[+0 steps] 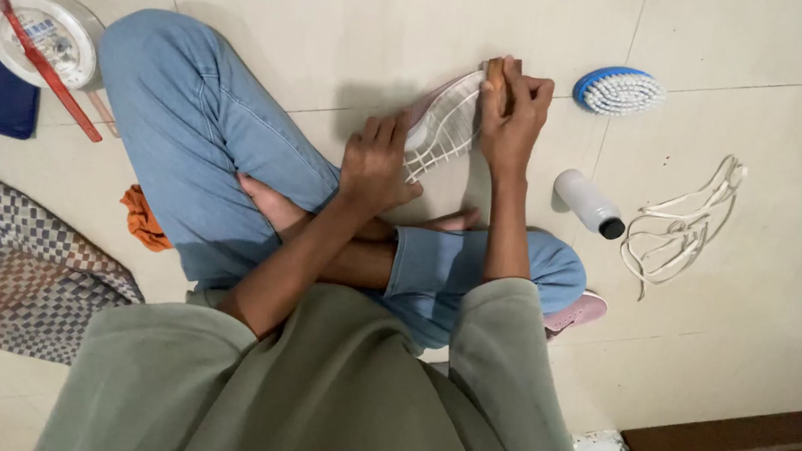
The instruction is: Cleaning a sneaker using a brush, cloth, and cleaning solution while sitting on the floor.
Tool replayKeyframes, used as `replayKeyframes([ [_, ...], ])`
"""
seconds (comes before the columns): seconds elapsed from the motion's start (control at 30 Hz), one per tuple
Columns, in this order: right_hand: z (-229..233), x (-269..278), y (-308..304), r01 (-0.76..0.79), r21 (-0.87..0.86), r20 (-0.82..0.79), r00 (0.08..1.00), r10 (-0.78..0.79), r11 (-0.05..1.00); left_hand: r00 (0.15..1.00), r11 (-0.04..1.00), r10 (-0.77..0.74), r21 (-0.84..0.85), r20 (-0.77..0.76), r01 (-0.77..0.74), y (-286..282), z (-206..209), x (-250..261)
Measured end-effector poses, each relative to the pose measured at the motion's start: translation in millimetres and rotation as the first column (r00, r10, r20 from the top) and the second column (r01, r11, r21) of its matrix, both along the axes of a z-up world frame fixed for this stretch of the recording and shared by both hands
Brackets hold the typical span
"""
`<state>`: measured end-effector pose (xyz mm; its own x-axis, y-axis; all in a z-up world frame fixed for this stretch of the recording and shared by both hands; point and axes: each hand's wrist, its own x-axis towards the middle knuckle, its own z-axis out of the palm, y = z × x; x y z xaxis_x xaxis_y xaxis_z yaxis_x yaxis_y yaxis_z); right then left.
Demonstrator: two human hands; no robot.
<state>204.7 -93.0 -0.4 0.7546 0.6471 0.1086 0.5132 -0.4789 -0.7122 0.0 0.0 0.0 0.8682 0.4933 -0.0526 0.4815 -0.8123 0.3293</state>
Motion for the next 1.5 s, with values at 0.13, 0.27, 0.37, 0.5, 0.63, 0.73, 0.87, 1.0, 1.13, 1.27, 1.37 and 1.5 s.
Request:
replayKeyframes([
  [0.13, 10.1, -22.3, 2.3, 0.034, -0.013, -0.01, 0.999, -0.034, 0.999, 1.0, 0.999, -0.004, 0.04, 0.026, 0.003, -0.5, 2.1, -2.2],
  [0.27, 15.7, -56.4, -0.3, 0.004, -0.02, 0.015, 1.0, -0.003, 1.0, 0.989, 0.983, 0.0, 0.179, 0.148, -0.027, 1.3, 8.4, 3.2],
  [0.37, 17.7, -80.8, -8.1, -0.019, -0.038, 0.025, 0.999, 0.02, 0.999, 0.984, 0.972, 0.004, 0.23, 0.18, -0.046, 5.1, 13.8, 4.8],
  [0.5, 17.4, -88.4, -18.8, -0.106, -0.06, 0.022, 0.994, 0.108, 0.993, 0.976, 0.978, 0.02, 0.198, 0.216, -0.064, 4.9, 14.2, 5.5],
  [0.63, 1.8, -46.9, -10.3, -0.147, -0.061, 0.048, 0.987, 0.15, 0.987, 0.981, 0.969, 0.012, 0.24, 0.192, -0.059, 4.1, 5.9, 4.2],
  [0.73, 1.3, -23.3, 0.3, -0.138, -0.043, 0.083, 0.986, 0.142, 0.989, 0.984, 0.972, 0.016, 0.227, 0.179, -0.057, 3.3, 5.2, 2.2],
  [0.87, -14.3, 2.5, 2.3, -0.075, -0.063, 0.112, 0.99, 0.081, 0.995, 0.984, 0.978, 0.021, 0.201, 0.175, -0.057, 3.7, 7.3, 4.2],
  [1.0, 3.3, -9.7, 4.8, -0.036, -0.064, 0.122, 0.992, 0.044, 0.997, 0.991, 0.987, 0.008, 0.156, 0.133, -0.029, 5.4, 12.3, 2.2],
  [1.13, 11.5, -58.9, -6.6, -0.049, -0.066, 0.081, 0.995, 0.055, 0.997, 1.0, 0.995, -0.004, 0.098, 0.026, 0.002, 2.5, 8.6, 2.2],
  [1.27, 16.9, -90.6, -18.4, -0.09, -0.052, 0.052, 0.994, 0.092, 0.995, 0.991, 0.971, 0.009, 0.236, 0.136, -0.041, 5.6, 10.4, 6.4],
  [1.37, 19.7, -86.9, -17.7, -0.123, -0.067, 0.075, 0.989, 0.127, 0.99, 0.991, 0.958, 0.005, 0.283, 0.133, -0.043, 5.1, 12.1, 6.7],
  [1.5, 5.2, -45.6, -7.5, -0.139, -0.038, 0.132, 0.981, 0.143, 0.989, 0.985, 0.971, 0.015, 0.234, 0.174, -0.057, 1.1, -0.6, 4.9],
])
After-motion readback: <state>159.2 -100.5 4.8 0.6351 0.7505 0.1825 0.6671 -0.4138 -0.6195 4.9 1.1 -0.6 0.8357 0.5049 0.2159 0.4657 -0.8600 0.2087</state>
